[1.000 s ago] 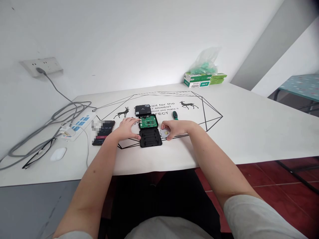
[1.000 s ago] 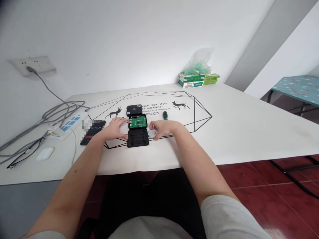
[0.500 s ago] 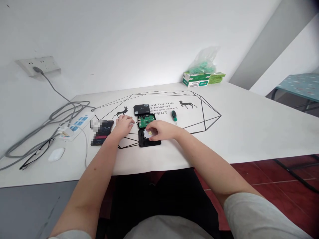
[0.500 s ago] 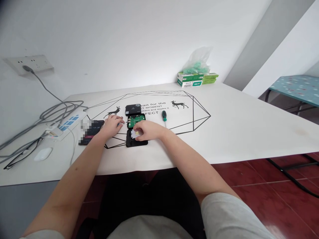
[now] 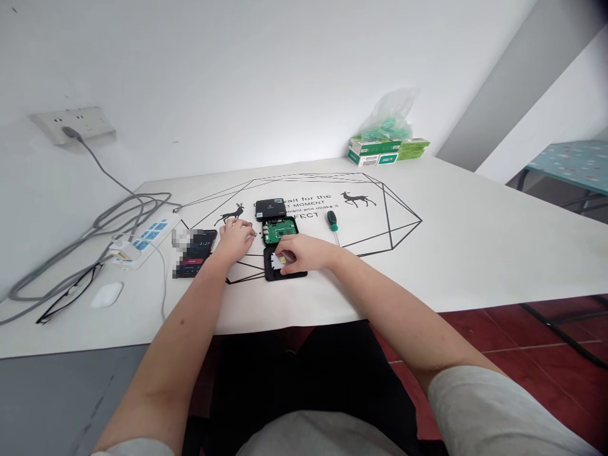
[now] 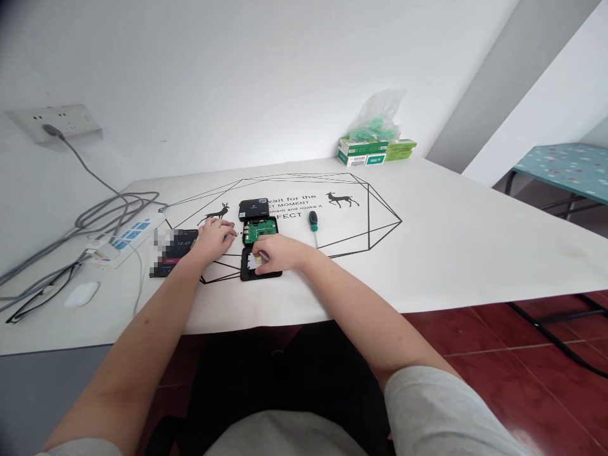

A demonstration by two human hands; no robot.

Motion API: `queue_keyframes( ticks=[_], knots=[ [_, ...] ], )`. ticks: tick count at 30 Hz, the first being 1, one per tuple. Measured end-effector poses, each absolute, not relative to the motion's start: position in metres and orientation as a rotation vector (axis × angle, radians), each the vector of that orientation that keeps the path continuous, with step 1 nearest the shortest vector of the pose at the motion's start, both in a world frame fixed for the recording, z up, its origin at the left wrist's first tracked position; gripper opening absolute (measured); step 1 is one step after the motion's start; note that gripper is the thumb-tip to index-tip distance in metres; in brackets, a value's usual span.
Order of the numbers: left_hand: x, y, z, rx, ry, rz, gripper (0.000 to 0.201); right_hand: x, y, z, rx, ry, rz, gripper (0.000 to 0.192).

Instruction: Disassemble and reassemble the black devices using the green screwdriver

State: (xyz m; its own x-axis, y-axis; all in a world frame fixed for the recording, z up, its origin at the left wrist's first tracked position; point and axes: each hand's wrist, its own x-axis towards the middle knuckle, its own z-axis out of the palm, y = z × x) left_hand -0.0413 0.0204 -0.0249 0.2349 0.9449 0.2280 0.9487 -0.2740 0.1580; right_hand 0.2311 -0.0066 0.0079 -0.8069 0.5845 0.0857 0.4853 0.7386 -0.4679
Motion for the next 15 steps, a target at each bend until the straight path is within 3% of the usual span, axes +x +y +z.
queue_keyframes(
  ticks=[15],
  knots=[
    [-0.0341, 0.0259, -0.0295, -2.402, -1.902, -0.495, 0.022, 0.2308, -0.006, 0.0055, -0.837, -2.695, 0.676, 0.033]
  ],
)
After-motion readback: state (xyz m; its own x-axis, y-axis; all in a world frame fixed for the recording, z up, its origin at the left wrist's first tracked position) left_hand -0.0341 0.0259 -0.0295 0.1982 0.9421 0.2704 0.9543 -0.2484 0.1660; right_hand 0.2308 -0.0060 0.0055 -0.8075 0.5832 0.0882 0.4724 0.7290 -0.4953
